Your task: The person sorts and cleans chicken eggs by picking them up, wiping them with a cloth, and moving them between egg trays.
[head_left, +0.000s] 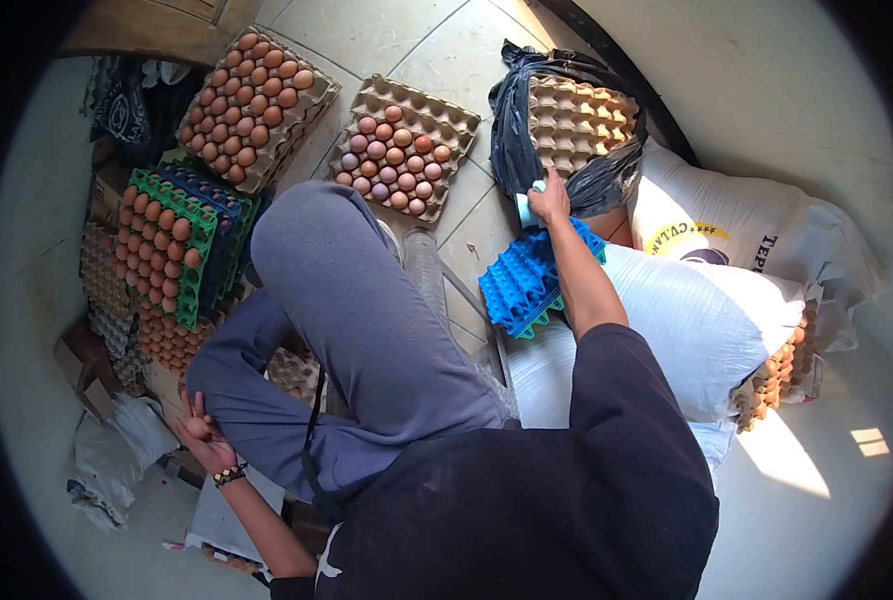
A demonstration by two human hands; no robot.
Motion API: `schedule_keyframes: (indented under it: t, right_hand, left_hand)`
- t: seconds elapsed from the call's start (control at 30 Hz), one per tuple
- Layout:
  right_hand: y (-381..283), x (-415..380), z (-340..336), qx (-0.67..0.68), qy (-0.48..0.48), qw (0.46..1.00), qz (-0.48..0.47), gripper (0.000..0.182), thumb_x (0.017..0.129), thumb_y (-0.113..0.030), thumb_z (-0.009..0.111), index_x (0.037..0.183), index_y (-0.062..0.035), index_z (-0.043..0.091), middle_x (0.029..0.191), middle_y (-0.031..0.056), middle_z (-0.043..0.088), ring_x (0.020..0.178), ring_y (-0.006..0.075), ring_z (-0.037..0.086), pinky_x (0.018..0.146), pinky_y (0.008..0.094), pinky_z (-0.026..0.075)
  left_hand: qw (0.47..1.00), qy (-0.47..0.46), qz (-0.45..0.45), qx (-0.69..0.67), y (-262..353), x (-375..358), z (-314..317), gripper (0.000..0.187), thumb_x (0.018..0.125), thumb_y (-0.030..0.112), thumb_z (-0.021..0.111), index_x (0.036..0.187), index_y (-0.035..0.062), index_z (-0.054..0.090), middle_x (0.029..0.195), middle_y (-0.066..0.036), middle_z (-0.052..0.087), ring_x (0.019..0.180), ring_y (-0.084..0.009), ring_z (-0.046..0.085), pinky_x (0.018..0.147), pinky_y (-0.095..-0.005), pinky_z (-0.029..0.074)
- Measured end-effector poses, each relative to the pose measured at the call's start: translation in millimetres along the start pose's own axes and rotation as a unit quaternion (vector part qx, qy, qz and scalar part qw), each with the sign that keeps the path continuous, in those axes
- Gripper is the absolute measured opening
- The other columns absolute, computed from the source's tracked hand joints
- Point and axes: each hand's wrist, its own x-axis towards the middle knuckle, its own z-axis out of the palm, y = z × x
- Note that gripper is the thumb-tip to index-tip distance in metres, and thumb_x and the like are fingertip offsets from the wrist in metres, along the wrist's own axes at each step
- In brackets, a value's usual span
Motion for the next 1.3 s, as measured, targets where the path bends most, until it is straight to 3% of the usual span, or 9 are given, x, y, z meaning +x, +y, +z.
schedule_keyframes:
  t: [0.07,0.37,0.7,0.8,0.83,0.93,1.03,1.13,1.3]
  right_hand:
    - [-7.7,5.0,16.0,0.027,-0.042,0.999,0.019,0.078,0.074,-0.026,0.067,0.144,-0.0054,0.038,0.131,0.0234,0.055,0.123,0.0364,0.053,0.104,0.0416,0.042]
    - [-19.8,-28.8,21.9,-0.058,-0.105,0.993,0.016,0.037,0.078,-0.027,0.064,0.108,-0.0051,0.061,0.112,0.0228,0.065,0.108,0.0413,0.060,0.092,0.0472,0.049]
    - [82.4,-76.8,25.5,-0.140,-0.248,0.958,0.041,0.051,0.073,-0.030,0.064,0.123,-0.0222,0.067,0.123,0.0176,0.064,0.115,0.0340,0.061,0.099,0.0419,0.048]
    - [98.3,-74.2,46.3,0.044,-0.161,0.982,0.093,0.045,0.074,-0.026,0.062,0.115,-0.0102,0.071,0.110,0.0206,0.069,0.107,0.0342,0.065,0.096,0.0388,0.049]
    - [102.3,-64.3,61.9,0.078,-0.094,0.974,0.190,0.040,0.076,-0.027,0.064,0.110,-0.0092,0.073,0.103,0.0197,0.072,0.102,0.0319,0.067,0.091,0.0380,0.049]
    - [89.7,-63.5,56.6,0.259,-0.052,0.915,0.305,0.052,0.077,-0.028,0.069,0.113,0.0092,0.065,0.106,0.0199,0.069,0.095,0.0288,0.067,0.084,0.0382,0.049]
    - [105.0,-54.5,84.4,0.322,-0.011,0.863,0.388,0.055,0.076,-0.028,0.068,0.109,0.0154,0.063,0.109,0.0215,0.068,0.099,0.0297,0.064,0.087,0.0391,0.048]
    - [87.9,-62.4,65.0,0.263,-0.019,0.884,0.387,0.056,0.077,-0.027,0.068,0.112,0.0163,0.061,0.113,0.0235,0.065,0.101,0.0288,0.063,0.086,0.0381,0.048]
    - [152.5,-39.7,88.2,0.376,-0.037,0.836,0.398,0.052,0.076,-0.024,0.070,0.111,0.0141,0.062,0.107,0.0189,0.067,0.093,0.0245,0.064,0.081,0.0367,0.050]
  left_hand:
    - [1.000,0.015,0.004,0.008,-0.5,-0.8,5.7,0.058,0.101,0.047,0.044,0.144,0.0077,0.041,0.132,-0.017,0.056,0.067,-0.0133,0.067,0.055,-0.0143,0.055]
    - [1.000,-0.011,-0.005,0.000,1.4,-0.2,3.9,0.058,0.101,0.044,0.045,0.144,0.0046,0.040,0.130,-0.018,0.057,0.068,-0.0139,0.067,0.058,-0.0165,0.057]
    - [1.000,-0.007,0.006,-0.002,-2.1,-0.1,-1.2,0.056,0.101,0.044,0.046,0.142,0.0051,0.043,0.126,-0.017,0.060,0.068,-0.0140,0.066,0.057,-0.0160,0.057]
    - [1.000,0.011,0.008,0.004,-1.4,-1.5,1.8,0.056,0.101,0.044,0.046,0.142,0.0055,0.043,0.127,-0.017,0.060,0.068,-0.0142,0.067,0.055,-0.0152,0.056]
    - [1.000,0.019,0.006,0.006,-1.2,-2.0,4.0,0.056,0.101,0.044,0.046,0.142,0.0055,0.043,0.127,-0.017,0.060,0.068,-0.0142,0.067,0.054,-0.0150,0.056]
    - [1.000,0.020,0.000,0.014,-0.5,-2.6,9.9,0.056,0.101,0.043,0.046,0.142,0.0053,0.043,0.128,-0.017,0.060,0.068,-0.0137,0.066,0.053,-0.0147,0.055]
    - [0.999,0.025,0.007,0.032,1.1,-2.5,9.1,0.056,0.101,0.042,0.047,0.142,0.0051,0.043,0.127,-0.016,0.060,0.067,-0.0129,0.065,0.053,-0.0146,0.055]
    - [0.997,0.044,0.015,0.055,1.0,-2.7,20.7,0.055,0.101,0.041,0.048,0.141,0.0048,0.044,0.125,-0.016,0.060,0.066,-0.0125,0.065,0.052,-0.0147,0.055]
    - [0.996,0.045,0.019,0.079,0.9,0.7,15.8,0.052,0.101,0.040,0.048,0.139,0.0040,0.047,0.123,-0.017,0.061,0.066,-0.0126,0.065,0.051,-0.0149,0.055]
